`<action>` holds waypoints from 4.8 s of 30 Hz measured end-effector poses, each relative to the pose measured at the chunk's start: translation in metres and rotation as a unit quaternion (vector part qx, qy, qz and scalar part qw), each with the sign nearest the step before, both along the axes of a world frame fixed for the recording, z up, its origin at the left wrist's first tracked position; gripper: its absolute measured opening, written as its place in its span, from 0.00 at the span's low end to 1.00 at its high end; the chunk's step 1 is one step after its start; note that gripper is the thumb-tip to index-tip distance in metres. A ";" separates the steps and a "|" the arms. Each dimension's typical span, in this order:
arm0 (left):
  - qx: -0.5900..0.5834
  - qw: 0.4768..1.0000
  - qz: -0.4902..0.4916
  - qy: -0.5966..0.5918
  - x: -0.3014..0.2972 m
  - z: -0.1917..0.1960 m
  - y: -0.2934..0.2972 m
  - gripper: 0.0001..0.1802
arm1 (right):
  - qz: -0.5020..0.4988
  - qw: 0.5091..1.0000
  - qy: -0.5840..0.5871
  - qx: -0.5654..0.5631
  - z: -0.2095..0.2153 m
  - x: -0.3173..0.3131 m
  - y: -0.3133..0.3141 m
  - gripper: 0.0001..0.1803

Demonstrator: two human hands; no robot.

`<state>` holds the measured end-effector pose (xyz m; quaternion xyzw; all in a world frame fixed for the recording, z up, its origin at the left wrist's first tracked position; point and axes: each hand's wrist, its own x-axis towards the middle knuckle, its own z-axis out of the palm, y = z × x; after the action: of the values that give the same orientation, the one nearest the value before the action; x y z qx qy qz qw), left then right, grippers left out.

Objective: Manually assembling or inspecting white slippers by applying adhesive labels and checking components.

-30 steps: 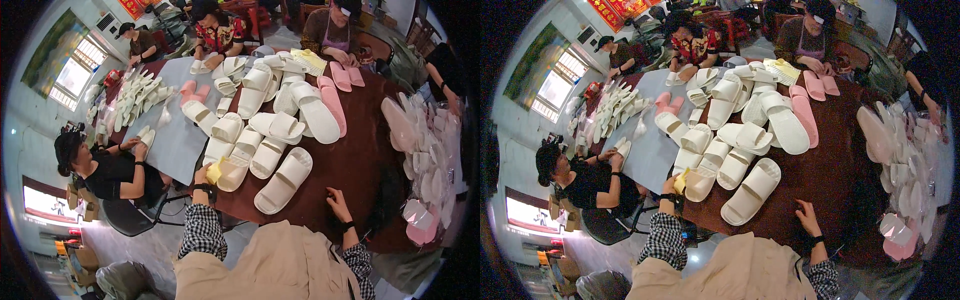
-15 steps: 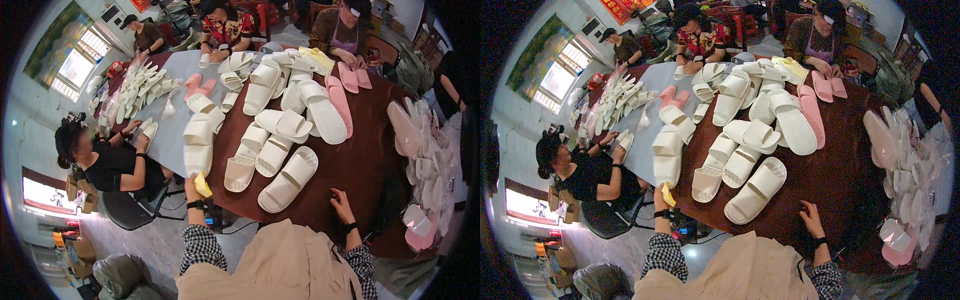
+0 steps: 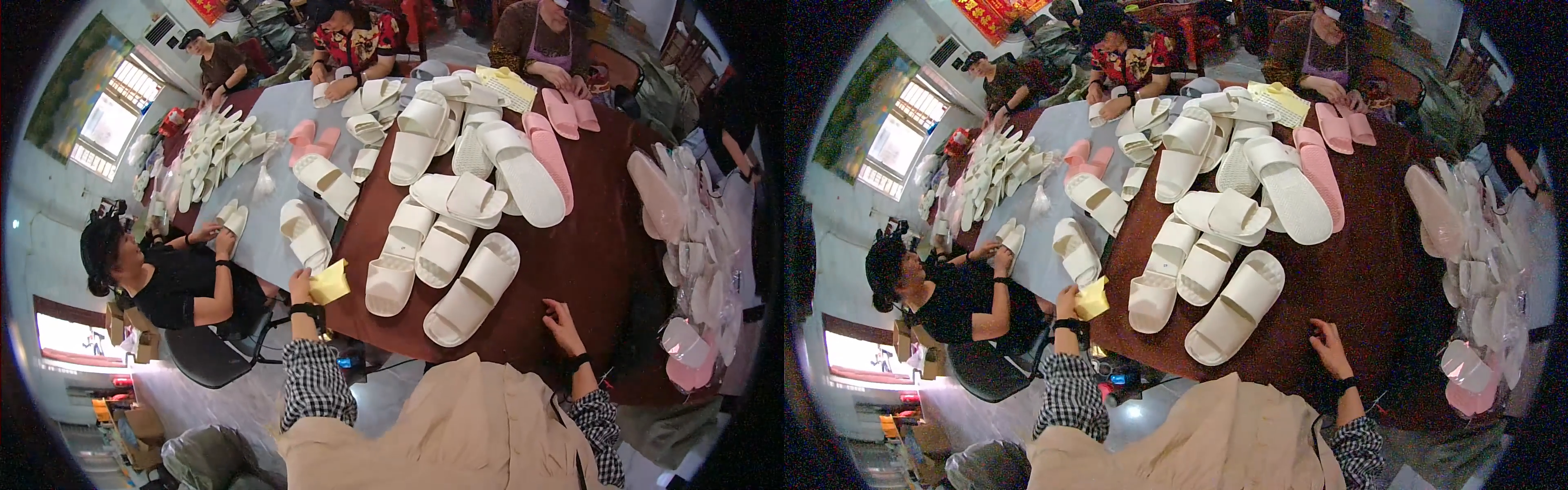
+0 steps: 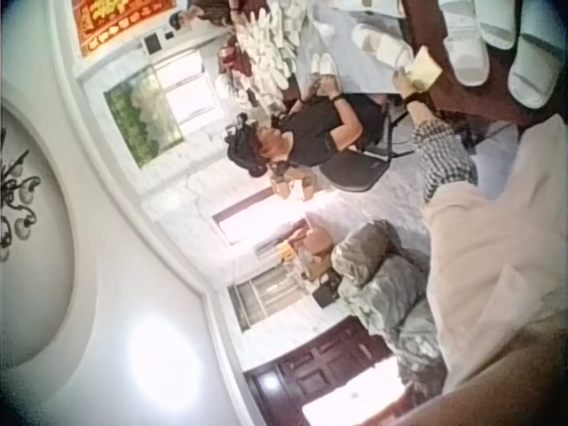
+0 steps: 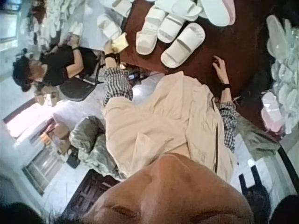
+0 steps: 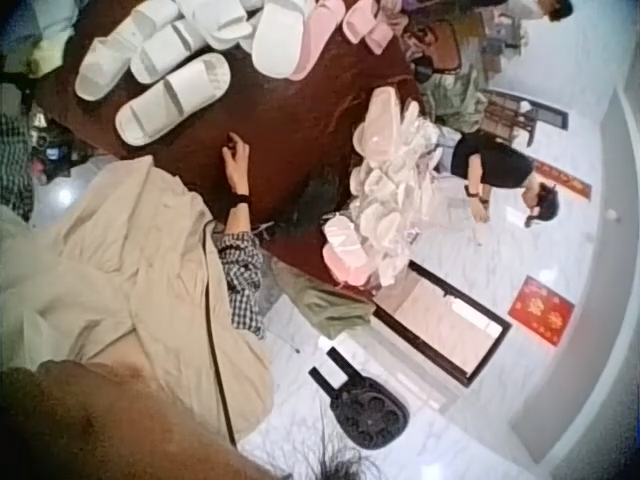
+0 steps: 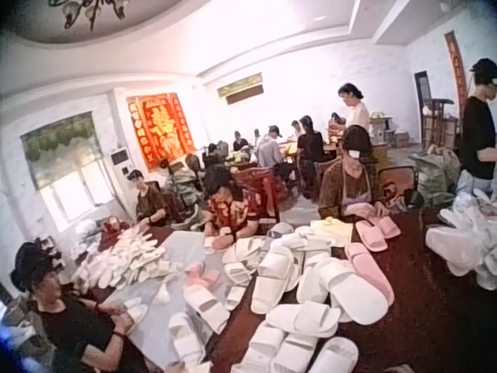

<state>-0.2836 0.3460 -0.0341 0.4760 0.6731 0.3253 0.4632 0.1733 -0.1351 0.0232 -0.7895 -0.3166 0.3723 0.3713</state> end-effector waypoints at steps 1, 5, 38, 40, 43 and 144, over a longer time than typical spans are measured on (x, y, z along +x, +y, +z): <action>0.092 0.995 0.041 0.000 0.010 0.000 -0.008 0.12 | 0.006 1.000 0.001 -0.009 0.001 -0.001 0.004 0.23; -0.031 0.971 -0.231 0.057 0.070 0.040 -0.045 0.16 | -0.010 1.000 -0.020 0.005 -0.005 0.001 -0.010 0.23; -0.081 0.895 -0.438 0.016 0.210 0.035 -0.049 0.29 | -0.037 0.999 -0.018 0.018 -0.009 -0.001 -0.009 0.23; -0.133 0.901 -0.412 -0.010 0.214 0.040 -0.050 0.28 | -0.034 0.999 -0.010 -0.001 -0.008 0.001 -0.009 0.23; -0.202 0.904 -0.367 -0.087 0.207 0.038 -0.053 0.28 | -0.024 1.000 -0.016 0.011 -0.007 -0.001 -0.004 0.23; 0.074 0.867 -0.449 0.204 0.186 0.054 -0.283 0.37 | -0.087 0.970 0.185 0.130 0.002 0.003 0.110 0.31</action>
<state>-0.0977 0.0634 0.0204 0.8155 0.4398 0.0264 0.3751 0.1766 -0.0254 0.0250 -0.6761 -0.2178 0.4340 0.5542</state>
